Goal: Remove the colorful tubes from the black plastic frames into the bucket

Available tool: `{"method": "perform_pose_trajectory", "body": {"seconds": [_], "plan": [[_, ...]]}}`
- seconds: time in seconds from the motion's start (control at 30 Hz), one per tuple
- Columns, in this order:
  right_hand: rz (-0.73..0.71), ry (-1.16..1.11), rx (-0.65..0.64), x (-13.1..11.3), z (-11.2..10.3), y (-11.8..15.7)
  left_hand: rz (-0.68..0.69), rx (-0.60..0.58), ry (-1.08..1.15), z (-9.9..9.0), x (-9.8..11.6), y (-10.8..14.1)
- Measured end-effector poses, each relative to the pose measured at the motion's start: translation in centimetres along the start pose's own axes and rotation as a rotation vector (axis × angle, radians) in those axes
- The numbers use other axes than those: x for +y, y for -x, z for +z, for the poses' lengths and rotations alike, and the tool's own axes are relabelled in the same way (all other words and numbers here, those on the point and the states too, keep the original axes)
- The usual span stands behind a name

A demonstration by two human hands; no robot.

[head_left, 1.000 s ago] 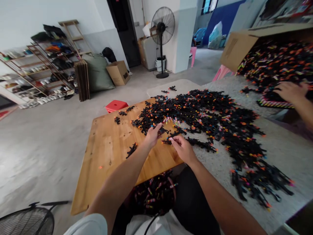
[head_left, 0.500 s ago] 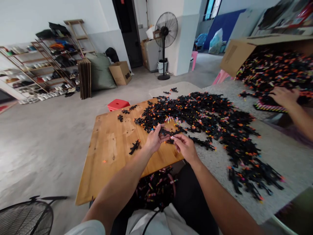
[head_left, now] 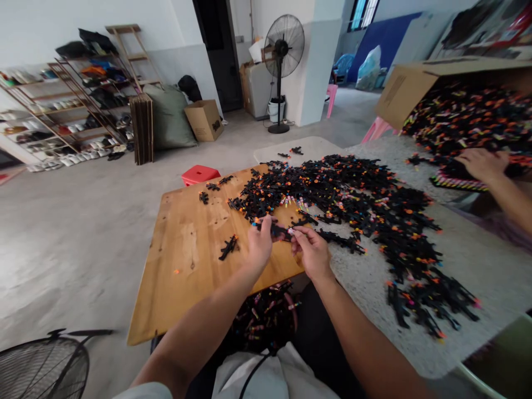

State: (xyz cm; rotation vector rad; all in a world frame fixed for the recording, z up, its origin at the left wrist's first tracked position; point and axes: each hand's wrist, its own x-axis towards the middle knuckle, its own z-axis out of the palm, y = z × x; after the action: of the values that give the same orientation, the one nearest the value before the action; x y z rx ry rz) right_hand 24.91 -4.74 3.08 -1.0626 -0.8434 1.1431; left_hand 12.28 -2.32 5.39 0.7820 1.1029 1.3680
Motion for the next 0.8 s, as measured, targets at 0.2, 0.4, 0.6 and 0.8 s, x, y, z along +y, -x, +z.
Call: {"method": "perform_pose_trajectory", "body": {"seconds": [0.2, 0.4, 0.6, 0.8], "plan": [[-0.026, 0.107, -0.059, -1.9, -0.2, -0.1, 0.012, 0.086, 0.068, -1.0, -0.7, 1.6], [0.009, 0.054, -0.152, -1.2, -0.1, 1.3, -0.044, 0.085, 0.217, -1.9, 0.4, 0.7], [0.037, 0.054, -0.149, -0.5, 0.0, 1.3, -0.068, 0.056, 0.232, -1.7, 0.6, 1.4], [0.027, 0.03, -0.139, -0.5, 0.0, 1.7, -0.023, 0.028, 0.256, -1.6, 0.5, 1.6]]}}
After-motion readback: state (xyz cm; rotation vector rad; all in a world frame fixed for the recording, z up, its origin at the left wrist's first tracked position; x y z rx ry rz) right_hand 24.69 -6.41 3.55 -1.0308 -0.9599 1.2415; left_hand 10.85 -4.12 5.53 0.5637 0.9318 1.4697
